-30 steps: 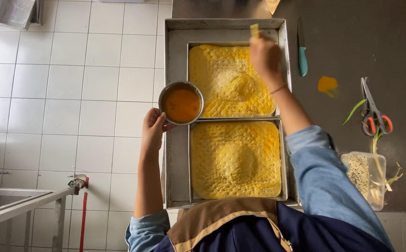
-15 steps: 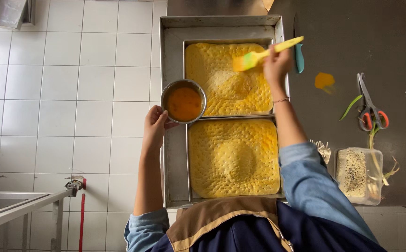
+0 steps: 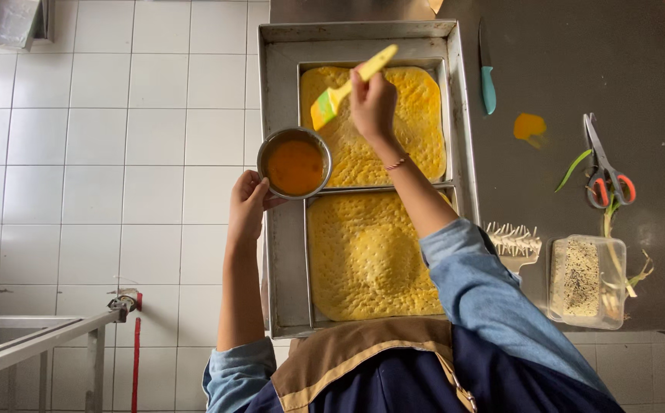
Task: The person uses a roller tool to create patterns on dough in two square pans, applies an egg wash with a brush, and sprinkles seeds by hand over the surface.
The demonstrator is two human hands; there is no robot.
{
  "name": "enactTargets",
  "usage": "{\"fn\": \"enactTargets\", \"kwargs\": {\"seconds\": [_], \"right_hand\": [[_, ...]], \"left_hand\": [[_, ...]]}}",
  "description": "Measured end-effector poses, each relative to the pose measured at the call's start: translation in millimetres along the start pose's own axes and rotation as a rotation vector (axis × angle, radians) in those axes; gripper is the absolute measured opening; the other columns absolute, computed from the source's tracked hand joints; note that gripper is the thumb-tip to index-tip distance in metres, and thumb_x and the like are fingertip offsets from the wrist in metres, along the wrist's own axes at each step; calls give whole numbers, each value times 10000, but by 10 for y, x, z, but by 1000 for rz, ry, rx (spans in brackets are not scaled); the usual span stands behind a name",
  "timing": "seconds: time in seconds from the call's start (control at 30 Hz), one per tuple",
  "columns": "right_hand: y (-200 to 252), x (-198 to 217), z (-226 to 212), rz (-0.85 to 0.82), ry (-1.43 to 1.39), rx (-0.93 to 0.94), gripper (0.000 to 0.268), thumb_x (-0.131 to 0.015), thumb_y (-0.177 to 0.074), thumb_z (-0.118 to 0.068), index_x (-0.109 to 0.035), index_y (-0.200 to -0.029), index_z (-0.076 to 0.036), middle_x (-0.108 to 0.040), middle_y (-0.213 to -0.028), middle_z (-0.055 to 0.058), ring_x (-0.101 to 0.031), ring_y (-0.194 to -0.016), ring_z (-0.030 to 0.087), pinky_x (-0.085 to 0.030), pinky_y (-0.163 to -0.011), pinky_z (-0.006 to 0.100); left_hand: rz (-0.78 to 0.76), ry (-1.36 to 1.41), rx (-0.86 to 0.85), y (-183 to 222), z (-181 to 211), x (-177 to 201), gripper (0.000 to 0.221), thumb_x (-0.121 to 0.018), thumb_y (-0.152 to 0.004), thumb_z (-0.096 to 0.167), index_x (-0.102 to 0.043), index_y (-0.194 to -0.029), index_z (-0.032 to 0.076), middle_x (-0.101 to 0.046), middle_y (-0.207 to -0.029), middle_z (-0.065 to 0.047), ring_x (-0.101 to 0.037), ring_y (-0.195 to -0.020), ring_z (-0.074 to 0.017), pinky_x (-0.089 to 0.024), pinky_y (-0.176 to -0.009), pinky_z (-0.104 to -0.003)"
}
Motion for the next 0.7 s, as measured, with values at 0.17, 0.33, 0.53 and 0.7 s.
{"fn": "enactTargets", "kwargs": {"seconds": [0.17,0.33,0.53,0.7], "right_hand": [[188,734,451,7,90,-261,213,-630,-1036,-180,-666,-888,-31,-585,-594,31,-487,-452,106,-352,-400,246],[17,1543,348,148,307,86,122,-593,-1068,-88,-638,-986,-10,-651,-742,37,-577,-557,74,-438,-475,225],[225,538,-171,-163,449,55,198,-542,-1052,-42,-646,-886,-13,-568,-612,37,-463,-429,97,-356,-343,231],[418,399,-346,59,-61,89,190,-532,-1034,-123,-656,-955,-2,-592,-636,28,-481,-451,88,-385,-372,231]], "left_hand": [[4,4,3,18,-17,-20,137,-447,-1017,52,-487,-886,51,-642,-832,-89,-694,-786,-171,-659,-764,-397],[-16,29,4,15,-51,-82,147,-449,-1031,45,-479,-888,43,-627,-860,-74,-682,-798,-154,-654,-770,-397],[-19,38,3,34,-17,-62,125,-440,-1013,46,-494,-900,38,-627,-839,-77,-702,-790,-175,-663,-776,-397],[14,-8,6,113,32,28,130,-448,-1015,54,-493,-894,41,-633,-843,-69,-699,-797,-170,-653,-750,-386]]}}
Point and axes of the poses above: each hand's wrist, its own y-axis away from the middle knuckle, its own x-axis out of the back of the hand, z = x × y, the point moved 1 cm from there along -y, towards the middle knuckle
